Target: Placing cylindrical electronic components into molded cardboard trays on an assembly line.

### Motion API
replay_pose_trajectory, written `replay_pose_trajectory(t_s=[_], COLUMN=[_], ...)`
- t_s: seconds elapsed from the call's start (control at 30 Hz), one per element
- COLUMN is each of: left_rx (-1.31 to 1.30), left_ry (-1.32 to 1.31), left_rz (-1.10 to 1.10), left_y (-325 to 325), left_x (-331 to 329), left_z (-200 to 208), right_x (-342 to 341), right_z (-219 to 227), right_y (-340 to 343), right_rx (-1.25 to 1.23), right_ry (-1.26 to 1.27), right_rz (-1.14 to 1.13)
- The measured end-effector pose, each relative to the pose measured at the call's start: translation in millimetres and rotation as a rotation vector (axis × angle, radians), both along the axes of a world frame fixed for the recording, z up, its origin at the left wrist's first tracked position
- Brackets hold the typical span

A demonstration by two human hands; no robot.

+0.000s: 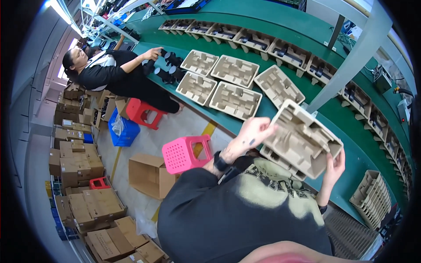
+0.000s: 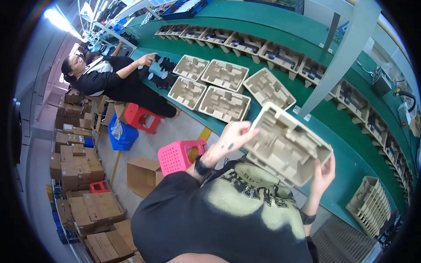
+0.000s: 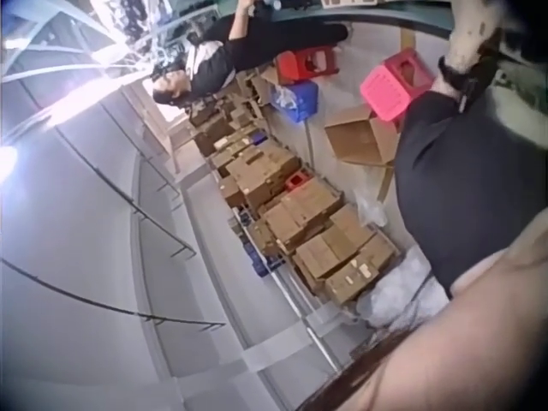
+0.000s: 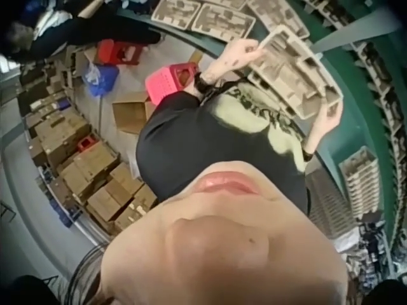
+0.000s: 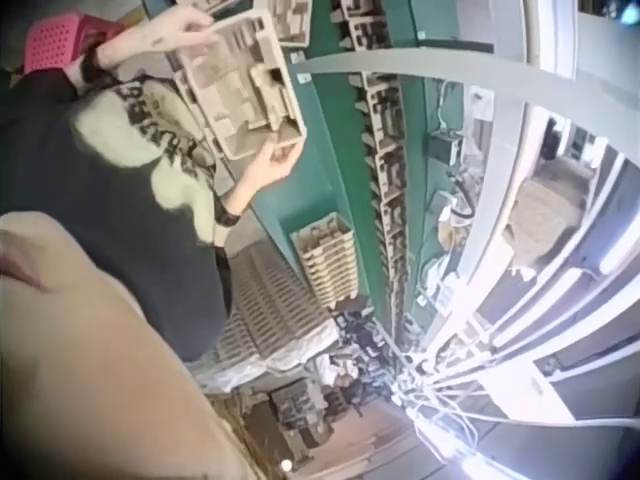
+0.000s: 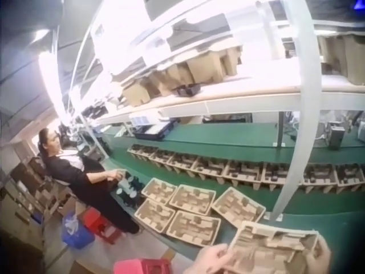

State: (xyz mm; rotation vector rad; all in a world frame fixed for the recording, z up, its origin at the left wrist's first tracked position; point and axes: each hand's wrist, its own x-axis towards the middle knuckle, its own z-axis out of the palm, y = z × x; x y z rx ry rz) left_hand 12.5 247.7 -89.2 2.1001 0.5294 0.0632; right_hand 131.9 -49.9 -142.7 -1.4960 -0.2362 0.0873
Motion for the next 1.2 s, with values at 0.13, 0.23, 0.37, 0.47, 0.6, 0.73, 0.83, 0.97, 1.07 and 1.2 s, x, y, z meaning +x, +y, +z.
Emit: replay_pose_trajectory(t_s=[0.13, 0.23, 0.37, 0.47, 0.6, 0.73, 0.83, 0.97, 1.07, 1.2], left_rx=[0.073, 0.29, 0.149, 0.1, 0.074, 0.076, 0.09, 0.165, 0.24, -0.019], left_ry=[-0.076, -0.157, 0.161, 0.207, 0.205, 0.184, 0.193, 0.181, 0.186, -0.172], left_rz=[0.07, 0.072, -0.158, -0.203, -0.119, -0.096, -0.09, -0.022, 0.041, 0.067], left_y=[-5, -21, -16, -8, 4, 7, 2, 11, 1, 0], left_x=[9, -8, -19, -22, -43, -43, -45, -32, -48, -51], left_z=[-8, -47, -110, -103, -105, -108, -106, -116, -112, -63], right_x=[37, 86, 140, 133, 125, 106, 78, 41, -5, -29], right_z=[-1, -25, -115, -159, -178, -163, -166, -65, -39, -44], right_y=[-14, -49, -78, -72, -79, -25, 6, 32, 36, 20], right_rx=[0.009, -0.145, -0.26, -0.24, -0.207, -0.298, -0.849, -0.708, -0.845, -0.372], right_ry=[-0.003, 0.004, -0.028, 0.05, 0.151, 0.074, -0.304, -0.161, 0.19, 0.027], right_rz=[-0.165, -0.401, -0.22, -0.168, -0.089, -0.043, -0.202, -0.323, 0.358, 0.264])
